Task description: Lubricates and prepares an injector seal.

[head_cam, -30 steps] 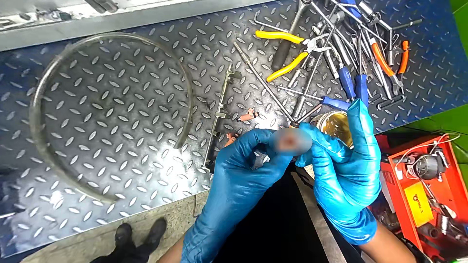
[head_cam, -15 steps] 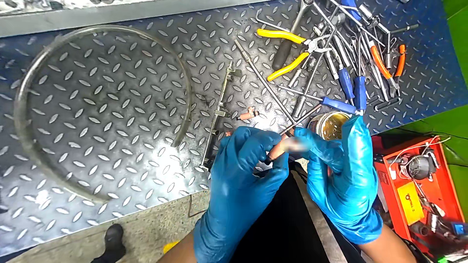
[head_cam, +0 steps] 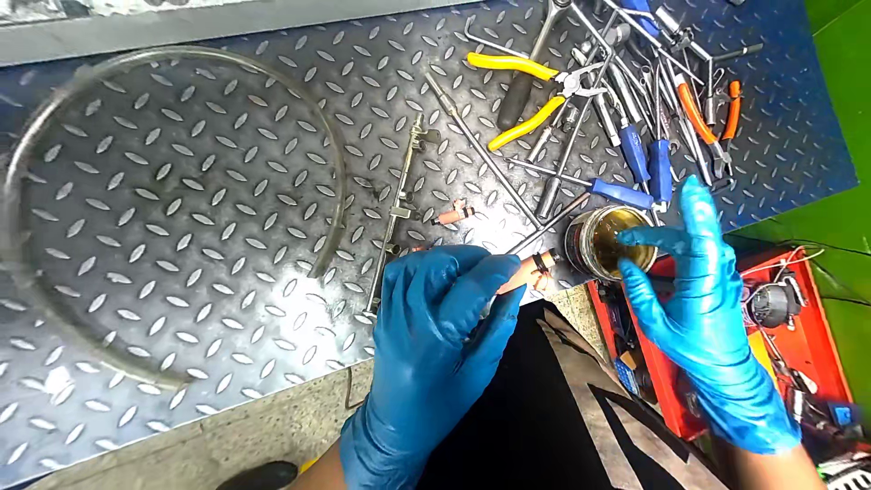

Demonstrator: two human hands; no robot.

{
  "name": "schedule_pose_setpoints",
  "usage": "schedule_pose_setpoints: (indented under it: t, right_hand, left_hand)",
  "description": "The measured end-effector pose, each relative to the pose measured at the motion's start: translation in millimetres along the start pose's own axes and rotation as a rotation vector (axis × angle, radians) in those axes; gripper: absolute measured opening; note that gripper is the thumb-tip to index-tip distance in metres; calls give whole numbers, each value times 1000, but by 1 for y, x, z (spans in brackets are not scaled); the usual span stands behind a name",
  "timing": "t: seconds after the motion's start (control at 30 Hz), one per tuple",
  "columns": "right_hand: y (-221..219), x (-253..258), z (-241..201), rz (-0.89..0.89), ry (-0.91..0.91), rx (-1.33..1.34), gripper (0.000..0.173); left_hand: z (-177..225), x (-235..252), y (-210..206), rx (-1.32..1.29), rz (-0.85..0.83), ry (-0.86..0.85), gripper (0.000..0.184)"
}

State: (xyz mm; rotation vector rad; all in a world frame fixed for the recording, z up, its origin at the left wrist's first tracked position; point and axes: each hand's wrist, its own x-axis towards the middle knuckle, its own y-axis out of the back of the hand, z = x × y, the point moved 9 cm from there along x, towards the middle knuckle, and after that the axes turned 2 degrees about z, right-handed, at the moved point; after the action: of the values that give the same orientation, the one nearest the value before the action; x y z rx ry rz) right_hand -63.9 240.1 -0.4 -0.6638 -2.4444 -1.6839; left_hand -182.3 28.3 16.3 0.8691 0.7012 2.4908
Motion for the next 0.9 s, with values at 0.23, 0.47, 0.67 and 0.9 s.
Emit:
schedule_pose_setpoints:
  t: [0.23,0.47,0.67,0.9]
  right_hand:
    - [-41,-37,33,-258,45,-283,88]
    - [-15,-18,22,-100,-57,-55,85]
    - [-24,0,-8,-27,-41,207,77]
    - [-30,4,-21,28,-34,352,73]
  left_hand:
    - [-23,-4,-7,-248,-65,162,22]
    - [-56,-24,-17,25,-184,249,27]
    - [-103,-45,-84,492,-356,148,26]
    - [-112,-17,-68,432,-318,210,31]
